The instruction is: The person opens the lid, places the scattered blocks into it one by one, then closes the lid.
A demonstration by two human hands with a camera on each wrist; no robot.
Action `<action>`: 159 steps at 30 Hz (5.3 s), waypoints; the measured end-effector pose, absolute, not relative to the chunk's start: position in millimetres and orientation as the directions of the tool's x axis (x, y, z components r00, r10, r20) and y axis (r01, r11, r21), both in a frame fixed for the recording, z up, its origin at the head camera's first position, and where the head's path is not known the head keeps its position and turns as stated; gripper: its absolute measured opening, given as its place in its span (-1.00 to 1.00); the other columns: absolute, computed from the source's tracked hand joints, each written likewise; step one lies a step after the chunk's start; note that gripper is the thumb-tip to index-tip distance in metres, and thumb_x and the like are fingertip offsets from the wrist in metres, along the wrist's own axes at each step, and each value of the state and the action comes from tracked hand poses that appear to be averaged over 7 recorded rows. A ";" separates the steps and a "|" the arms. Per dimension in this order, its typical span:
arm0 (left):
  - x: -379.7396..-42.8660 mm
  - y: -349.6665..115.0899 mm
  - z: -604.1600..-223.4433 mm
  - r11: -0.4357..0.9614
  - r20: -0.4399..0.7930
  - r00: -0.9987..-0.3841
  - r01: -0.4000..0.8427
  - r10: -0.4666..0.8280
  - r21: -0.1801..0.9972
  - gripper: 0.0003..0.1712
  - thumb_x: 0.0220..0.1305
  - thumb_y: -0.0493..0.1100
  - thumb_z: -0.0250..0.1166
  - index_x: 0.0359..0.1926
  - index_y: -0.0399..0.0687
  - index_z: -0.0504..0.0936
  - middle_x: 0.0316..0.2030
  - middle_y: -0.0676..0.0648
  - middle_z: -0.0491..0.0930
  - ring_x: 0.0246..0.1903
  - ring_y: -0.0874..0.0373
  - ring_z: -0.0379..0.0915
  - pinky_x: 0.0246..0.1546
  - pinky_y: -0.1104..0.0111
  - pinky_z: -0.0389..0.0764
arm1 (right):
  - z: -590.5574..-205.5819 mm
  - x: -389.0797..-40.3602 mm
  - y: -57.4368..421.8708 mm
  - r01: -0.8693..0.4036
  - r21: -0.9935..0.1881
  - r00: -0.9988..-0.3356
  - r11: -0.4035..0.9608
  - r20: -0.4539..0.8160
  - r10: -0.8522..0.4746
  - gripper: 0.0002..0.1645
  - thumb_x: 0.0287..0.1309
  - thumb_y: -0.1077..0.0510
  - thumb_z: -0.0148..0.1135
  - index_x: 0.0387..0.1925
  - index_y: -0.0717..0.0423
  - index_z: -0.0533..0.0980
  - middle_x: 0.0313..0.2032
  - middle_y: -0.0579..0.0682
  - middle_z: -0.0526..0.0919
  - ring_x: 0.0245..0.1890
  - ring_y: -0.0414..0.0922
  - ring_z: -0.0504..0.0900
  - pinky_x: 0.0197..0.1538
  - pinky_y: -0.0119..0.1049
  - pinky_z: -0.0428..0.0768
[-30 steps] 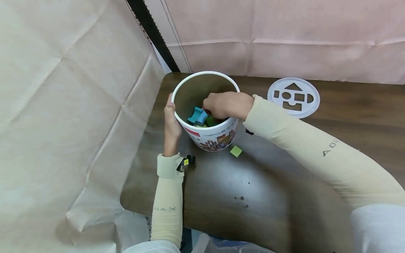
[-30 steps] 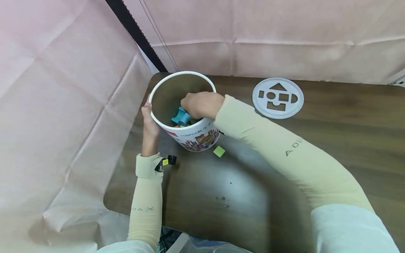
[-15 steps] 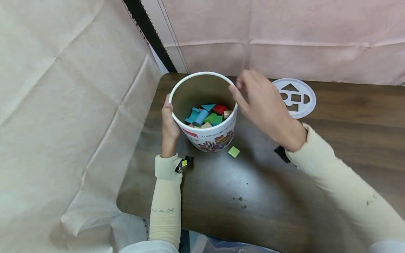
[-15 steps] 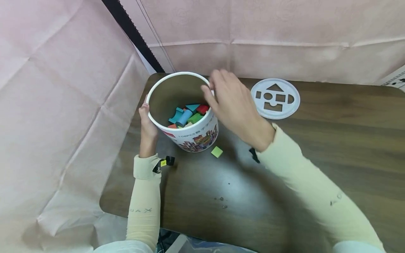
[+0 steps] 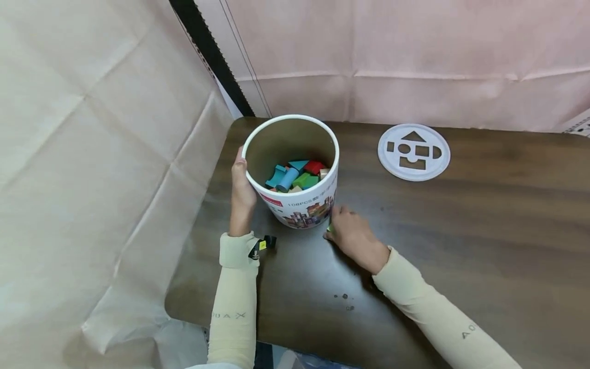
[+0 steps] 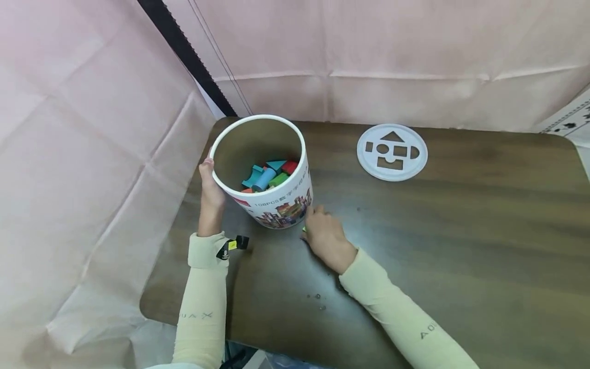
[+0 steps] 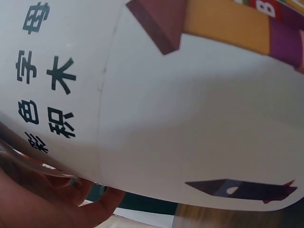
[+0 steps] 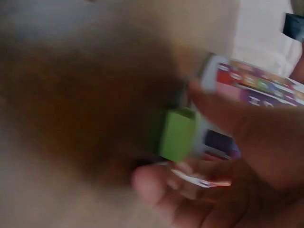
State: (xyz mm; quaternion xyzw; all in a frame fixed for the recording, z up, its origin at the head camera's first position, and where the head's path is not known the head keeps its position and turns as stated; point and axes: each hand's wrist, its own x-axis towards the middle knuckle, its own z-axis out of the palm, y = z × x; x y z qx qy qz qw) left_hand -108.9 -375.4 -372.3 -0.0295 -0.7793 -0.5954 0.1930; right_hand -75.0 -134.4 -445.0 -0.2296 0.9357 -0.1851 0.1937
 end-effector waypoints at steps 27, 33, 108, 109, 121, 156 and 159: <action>-122.3 -372.6 -387.3 0.284 0.355 -0.919 0.299 -0.173 0.911 -0.37 0.52 0.02 -0.38 0.39 -0.20 0.29 0.26 -0.25 0.35 0.24 -0.15 0.26 0.22 -0.17 0.25 | -396.6 -104.8 -74.0 -0.696 -0.437 -0.695 0.569 0.606 -0.386 -0.59 0.40 0.05 0.00 -0.63 -0.04 0.26 -0.75 -0.24 0.15 -0.78 -0.31 0.11 -0.72 -0.35 0.17; -122.4 -368.3 -388.5 0.300 0.388 -0.909 0.331 -0.154 0.895 -0.34 0.51 0.07 -0.40 0.37 -0.15 0.32 0.24 -0.21 0.37 0.22 -0.11 0.28 0.21 -0.15 0.26 | -309.0 -123.4 -80.3 -0.794 -0.403 -0.603 0.454 0.615 -0.508 -0.70 0.48 0.00 -0.16 -0.24 0.09 0.39 -0.47 -0.16 0.37 -0.51 -0.24 0.33 -0.46 -0.33 0.37; -110.4 -410.9 -372.1 0.233 0.171 -0.920 0.090 -0.353 0.968 -0.19 0.42 0.24 -0.32 0.54 -0.05 0.01 0.49 -0.04 0.05 0.43 0.07 -0.03 0.39 0.14 0.00 | -476.7 -201.4 -20.0 -0.514 -0.242 -0.857 0.823 0.158 -0.490 -0.53 0.20 0.37 0.05 0.17 0.16 0.37 -0.03 0.30 0.51 -0.17 0.41 0.36 -0.48 0.24 0.50; -110.2 -411.6 -371.9 0.241 0.166 -0.919 0.081 -0.357 0.967 -0.19 0.42 0.26 -0.31 0.54 -0.02 0.02 0.48 -0.03 0.05 0.42 0.07 -0.02 0.39 0.13 0.01 | -476.4 -201.2 -20.7 -0.511 -0.235 -0.859 0.827 0.147 -0.490 -0.53 0.20 0.34 0.06 0.17 0.15 0.36 -0.04 0.30 0.51 -0.15 0.39 0.36 -0.43 0.25 0.50; -112.7 -409.9 -385.5 0.219 0.252 -0.930 0.196 -0.266 0.956 -0.23 0.42 0.16 -0.32 0.48 -0.18 0.15 0.38 -0.20 0.22 0.35 -0.04 0.12 0.35 0.06 0.10 | -440.3 -170.4 -17.4 -0.637 -0.124 -0.716 0.761 0.463 -0.523 -0.50 0.29 0.24 0.04 0.26 0.10 0.35 -0.36 0.18 0.42 -0.35 0.16 0.35 -0.41 -0.01 0.34; -117.9 -351.0 -348.1 0.695 0.375 -0.909 0.152 -0.181 0.703 -0.35 0.40 -0.19 -0.16 0.50 0.14 0.16 0.48 0.29 -0.01 0.46 0.25 -0.15 0.39 -0.03 -0.06 | -338.1 -220.0 -151.3 -0.318 -0.868 -0.925 0.382 0.195 -0.327 -0.54 0.38 0.13 0.00 0.26 0.04 0.49 0.27 0.06 0.37 0.28 0.00 0.25 0.28 -0.02 0.24; -109.9 -346.8 -347.4 0.772 0.370 -0.915 0.117 -0.160 0.624 -0.36 0.42 -0.13 -0.18 0.51 0.16 0.16 0.47 0.32 -0.01 0.46 0.24 -0.15 0.37 -0.10 -0.08 | -338.9 -210.7 -143.9 -0.338 -0.862 -0.910 0.377 0.197 -0.364 -0.50 0.41 0.18 -0.09 0.33 -0.05 0.43 0.37 -0.09 0.34 0.38 -0.10 0.24 0.37 -0.09 0.20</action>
